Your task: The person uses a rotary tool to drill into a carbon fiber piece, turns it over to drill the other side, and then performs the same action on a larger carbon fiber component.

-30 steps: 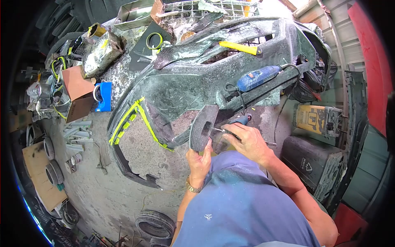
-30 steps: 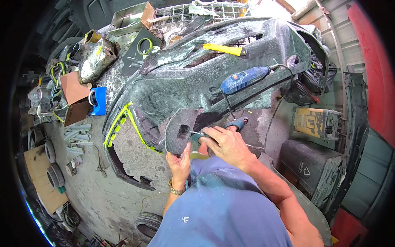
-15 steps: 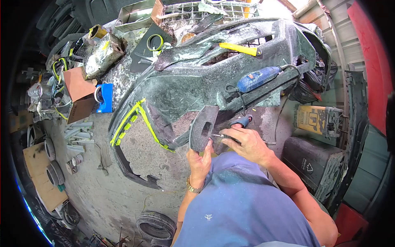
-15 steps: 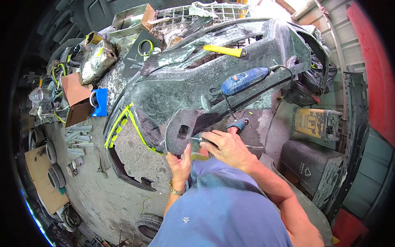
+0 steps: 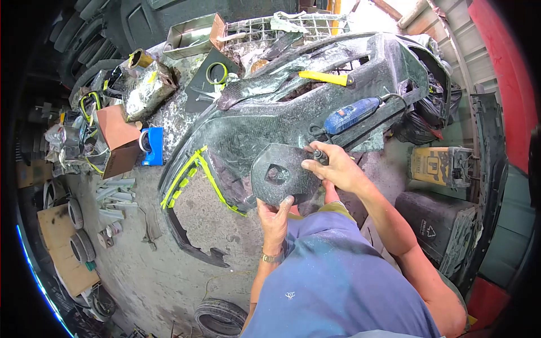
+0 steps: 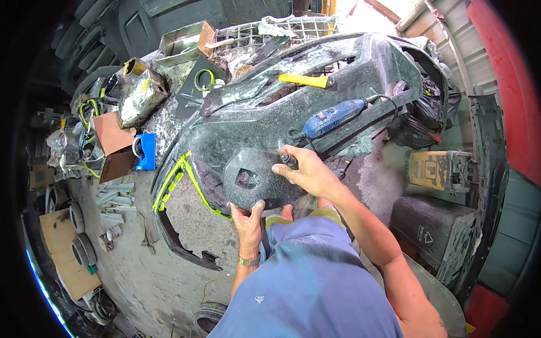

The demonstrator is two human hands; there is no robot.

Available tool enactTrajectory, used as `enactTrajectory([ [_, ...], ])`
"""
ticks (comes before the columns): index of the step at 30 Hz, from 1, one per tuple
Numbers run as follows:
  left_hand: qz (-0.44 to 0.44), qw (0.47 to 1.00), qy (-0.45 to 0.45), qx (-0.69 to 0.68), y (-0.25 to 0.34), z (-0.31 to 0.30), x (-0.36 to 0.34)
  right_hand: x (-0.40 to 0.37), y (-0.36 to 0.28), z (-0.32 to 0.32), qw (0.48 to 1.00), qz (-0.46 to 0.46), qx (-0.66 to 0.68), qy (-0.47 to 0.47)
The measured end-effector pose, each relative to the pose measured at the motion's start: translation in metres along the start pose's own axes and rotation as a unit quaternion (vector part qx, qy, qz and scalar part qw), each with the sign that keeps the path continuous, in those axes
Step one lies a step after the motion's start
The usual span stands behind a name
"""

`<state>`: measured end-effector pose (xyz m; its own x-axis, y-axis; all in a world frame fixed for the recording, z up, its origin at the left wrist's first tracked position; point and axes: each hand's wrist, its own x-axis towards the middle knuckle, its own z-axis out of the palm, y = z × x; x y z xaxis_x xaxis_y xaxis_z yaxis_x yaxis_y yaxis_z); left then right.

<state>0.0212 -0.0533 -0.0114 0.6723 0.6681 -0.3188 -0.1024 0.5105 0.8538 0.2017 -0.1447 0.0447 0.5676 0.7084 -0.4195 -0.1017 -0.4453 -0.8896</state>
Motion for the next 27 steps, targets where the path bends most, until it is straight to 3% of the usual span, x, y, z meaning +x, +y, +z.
enactTrajectory([
  [4, 0.038, 0.999, -0.024, 0.013, 0.017, -0.009, -0.001, 0.001, -0.01, -0.008, 0.997, -0.031, 0.044, -0.051],
  [6, -0.118, 0.975, -0.161, 0.103, 0.033, -0.037, 0.002, -0.001, -0.017, -0.01, 0.993, -0.038, 0.013, -0.113],
  [8, -0.105, 0.969, -0.193, 0.117, 0.042, -0.051, 0.008, -0.002, -0.018, -0.009, 0.991, -0.046, 0.02, -0.128],
  [10, -0.012, 0.951, -0.291, -0.102, 0.063, -0.044, 0.02, -0.003, -0.025, -0.008, 0.995, -0.039, 0.017, -0.092],
  [16, 0.007, 0.977, -0.192, 0.09, 0.07, -0.032, 0.045, 0.005, -0.023, -0.003, 0.991, -0.045, -0.063, -0.11],
  [18, -0.003, 0.975, -0.156, 0.159, 0.072, -0.025, 0.047, 0.007, -0.015, -0.001, 0.986, -0.106, -0.092, -0.084],
  [19, 0.032, 0.978, -0.131, 0.16, 0.071, -0.016, 0.045, 0.002, -0.016, -0.001, 0.987, -0.104, -0.092, -0.083],
  [21, 0.054, 0.976, -0.115, 0.178, 0.062, -0.022, 0.042, -0.011, -0.022, 0.0, 0.983, -0.158, -0.092, 0.027],
  [24, 0.105, 0.966, -0.081, 0.223, 0.058, -0.017, 0.034, -0.035, -0.005, -0.015, 0.987, -0.153, 0.008, 0.052],
  [27, 0.139, 0.954, -0.07, 0.254, 0.045, -0.017, 0.029, -0.057, -0.003, -0.013, 0.991, -0.108, -0.075, 0.036],
])
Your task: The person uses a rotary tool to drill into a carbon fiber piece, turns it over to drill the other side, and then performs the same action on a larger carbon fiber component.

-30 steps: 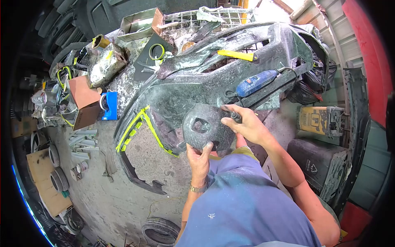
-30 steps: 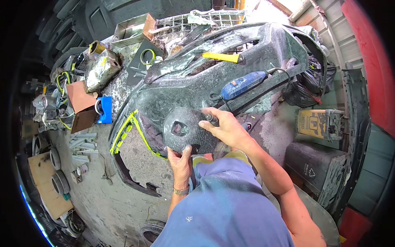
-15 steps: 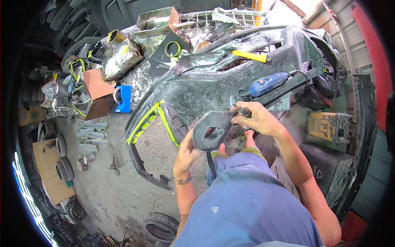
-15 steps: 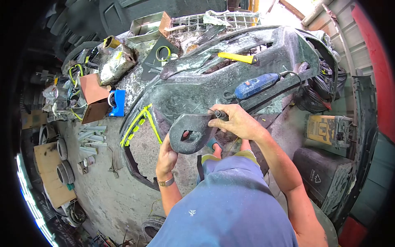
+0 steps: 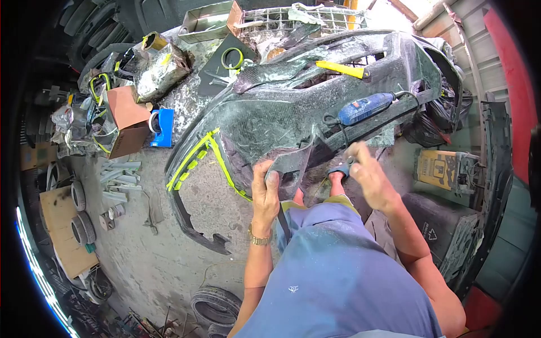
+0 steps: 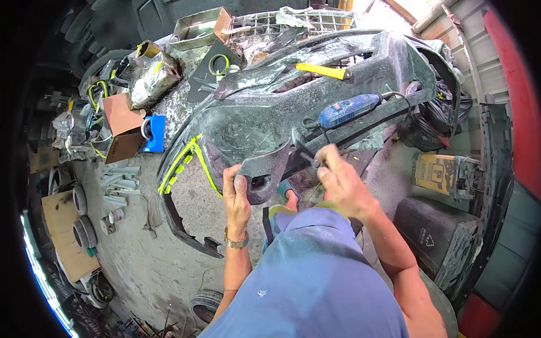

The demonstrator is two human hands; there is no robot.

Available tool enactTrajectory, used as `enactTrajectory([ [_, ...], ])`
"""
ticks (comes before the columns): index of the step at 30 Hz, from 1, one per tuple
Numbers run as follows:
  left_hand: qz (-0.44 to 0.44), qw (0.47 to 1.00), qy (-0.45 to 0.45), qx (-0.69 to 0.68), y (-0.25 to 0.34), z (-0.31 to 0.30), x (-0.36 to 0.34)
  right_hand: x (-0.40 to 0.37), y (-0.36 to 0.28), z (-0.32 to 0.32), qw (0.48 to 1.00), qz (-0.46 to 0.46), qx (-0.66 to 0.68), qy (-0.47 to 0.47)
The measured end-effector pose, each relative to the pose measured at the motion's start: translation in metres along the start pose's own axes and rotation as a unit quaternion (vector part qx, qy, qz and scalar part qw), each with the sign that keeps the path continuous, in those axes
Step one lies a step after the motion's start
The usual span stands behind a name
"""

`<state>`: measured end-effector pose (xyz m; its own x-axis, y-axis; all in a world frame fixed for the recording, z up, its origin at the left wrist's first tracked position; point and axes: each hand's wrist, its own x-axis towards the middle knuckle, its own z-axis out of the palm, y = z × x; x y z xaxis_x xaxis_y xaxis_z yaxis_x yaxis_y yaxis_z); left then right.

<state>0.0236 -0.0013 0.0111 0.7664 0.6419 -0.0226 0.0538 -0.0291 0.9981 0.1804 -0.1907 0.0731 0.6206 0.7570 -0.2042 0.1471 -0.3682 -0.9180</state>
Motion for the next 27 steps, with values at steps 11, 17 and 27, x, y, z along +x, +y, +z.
enactTrajectory([
  [11, 0.066, 0.993, -0.013, 0.095, -0.026, 0.014, -0.024, -0.025, -0.01, 0.038, 0.951, 0.034, -0.295, -0.085],
  [17, 0.087, 0.99, 0.094, 0.056, -0.024, 0.016, -0.036, -0.037, -0.013, 0.024, 0.957, 0.061, -0.26, -0.116],
  [27, 0.128, 0.98, 0.069, 0.136, -0.021, 0.008, -0.026, -0.019, -0.007, 0.045, 0.962, 0.004, -0.266, -0.059],
])
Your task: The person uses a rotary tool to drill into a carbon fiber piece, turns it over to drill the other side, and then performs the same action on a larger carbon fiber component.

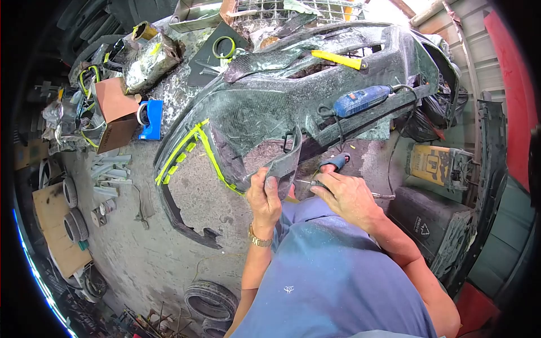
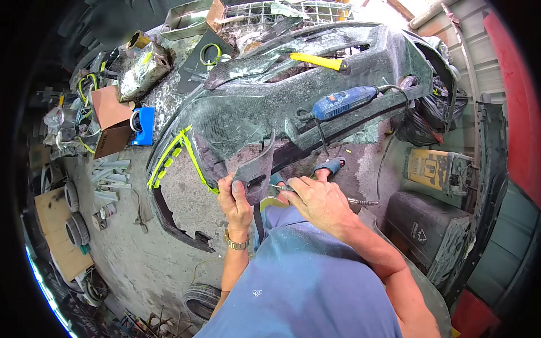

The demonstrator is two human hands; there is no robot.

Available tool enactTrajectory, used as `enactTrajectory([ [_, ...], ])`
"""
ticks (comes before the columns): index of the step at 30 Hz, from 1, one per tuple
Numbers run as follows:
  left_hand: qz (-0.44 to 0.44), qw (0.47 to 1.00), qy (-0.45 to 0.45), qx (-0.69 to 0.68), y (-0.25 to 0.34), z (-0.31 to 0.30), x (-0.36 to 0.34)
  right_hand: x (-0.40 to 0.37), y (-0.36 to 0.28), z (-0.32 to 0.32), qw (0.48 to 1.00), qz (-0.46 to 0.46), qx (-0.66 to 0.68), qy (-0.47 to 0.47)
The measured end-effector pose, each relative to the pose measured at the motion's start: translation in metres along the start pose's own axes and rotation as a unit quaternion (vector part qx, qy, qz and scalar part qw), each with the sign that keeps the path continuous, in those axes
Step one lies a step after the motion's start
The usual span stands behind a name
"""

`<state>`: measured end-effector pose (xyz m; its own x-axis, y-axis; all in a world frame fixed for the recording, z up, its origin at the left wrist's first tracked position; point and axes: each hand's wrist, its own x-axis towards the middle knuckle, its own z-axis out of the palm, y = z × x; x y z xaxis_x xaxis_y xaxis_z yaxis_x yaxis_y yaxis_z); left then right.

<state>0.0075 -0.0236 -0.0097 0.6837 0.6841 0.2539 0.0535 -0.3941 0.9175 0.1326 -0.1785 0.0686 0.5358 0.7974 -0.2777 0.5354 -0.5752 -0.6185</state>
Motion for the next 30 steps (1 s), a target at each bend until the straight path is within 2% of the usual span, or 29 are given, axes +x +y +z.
enactTrajectory([
  [13, 0.013, 1.0, 0.003, 0.009, -0.002, 0.003, -0.004, 0.003, 0.003, 0.007, 1.0, -0.006, -0.014, 0.007],
  [18, 0.016, 1.0, 0.005, 0.007, 0.0, 0.004, -0.004, 0.0, 0.001, 0.008, 0.999, -0.036, -0.023, 0.011],
  [30, 0.019, 1.0, 0.016, -0.017, 0.002, 0.007, -0.003, 0.001, 0.003, 0.013, 0.999, -0.022, -0.011, 0.027],
])
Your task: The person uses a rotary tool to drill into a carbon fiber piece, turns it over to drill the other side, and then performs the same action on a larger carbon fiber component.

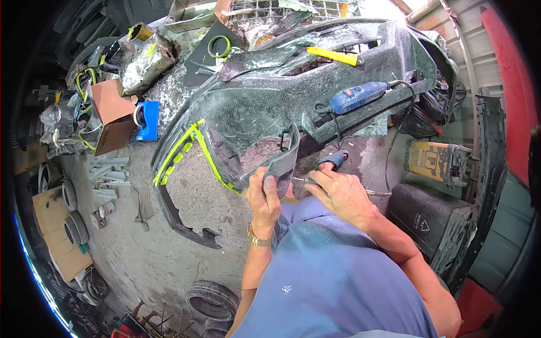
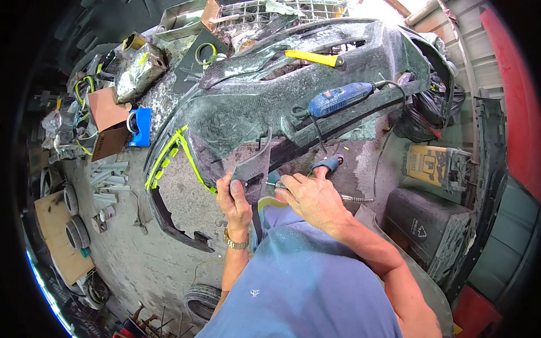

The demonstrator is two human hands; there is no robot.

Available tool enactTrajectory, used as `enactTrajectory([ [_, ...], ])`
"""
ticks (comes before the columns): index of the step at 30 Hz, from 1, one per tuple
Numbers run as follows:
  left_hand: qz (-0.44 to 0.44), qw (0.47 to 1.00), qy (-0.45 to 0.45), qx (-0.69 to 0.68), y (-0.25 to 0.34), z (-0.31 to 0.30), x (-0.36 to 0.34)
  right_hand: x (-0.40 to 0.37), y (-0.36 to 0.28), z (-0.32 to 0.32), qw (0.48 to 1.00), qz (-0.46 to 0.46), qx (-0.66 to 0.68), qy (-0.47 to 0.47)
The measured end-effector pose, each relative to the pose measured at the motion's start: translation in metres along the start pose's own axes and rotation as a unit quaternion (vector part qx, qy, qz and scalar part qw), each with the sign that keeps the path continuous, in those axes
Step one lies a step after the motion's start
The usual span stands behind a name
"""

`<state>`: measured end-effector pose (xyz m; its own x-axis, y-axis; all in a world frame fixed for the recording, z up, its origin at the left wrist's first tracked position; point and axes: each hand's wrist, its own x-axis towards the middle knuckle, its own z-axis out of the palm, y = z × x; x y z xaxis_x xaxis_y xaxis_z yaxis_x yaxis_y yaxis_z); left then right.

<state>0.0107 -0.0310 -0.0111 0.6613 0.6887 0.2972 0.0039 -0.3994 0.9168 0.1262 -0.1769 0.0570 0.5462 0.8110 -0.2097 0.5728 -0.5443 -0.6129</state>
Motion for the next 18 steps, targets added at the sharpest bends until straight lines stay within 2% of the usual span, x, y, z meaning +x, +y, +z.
enactTrajectory([
  [10, -0.006, 1.0, -0.021, 0.021, 0.0001, -0.0042, 0.0006, -0.0002, 0.0001, 0.0, 1.0, -0.024, -0.02, 0.002],
  [16, -0.001, 0.999, -0.034, 0.021, 0.0024, -0.003, 0.0, -0.0001, -0.0003, -0.004, 0.999, -0.011, -0.031, -0.022],
  [18, -0.01, 0.999, -0.034, 0.016, 0.0016, -0.0041, -0.0011, 0.0008, 0.0001, -0.0052, 1.0, 0.022, 0.002, -0.013],
])
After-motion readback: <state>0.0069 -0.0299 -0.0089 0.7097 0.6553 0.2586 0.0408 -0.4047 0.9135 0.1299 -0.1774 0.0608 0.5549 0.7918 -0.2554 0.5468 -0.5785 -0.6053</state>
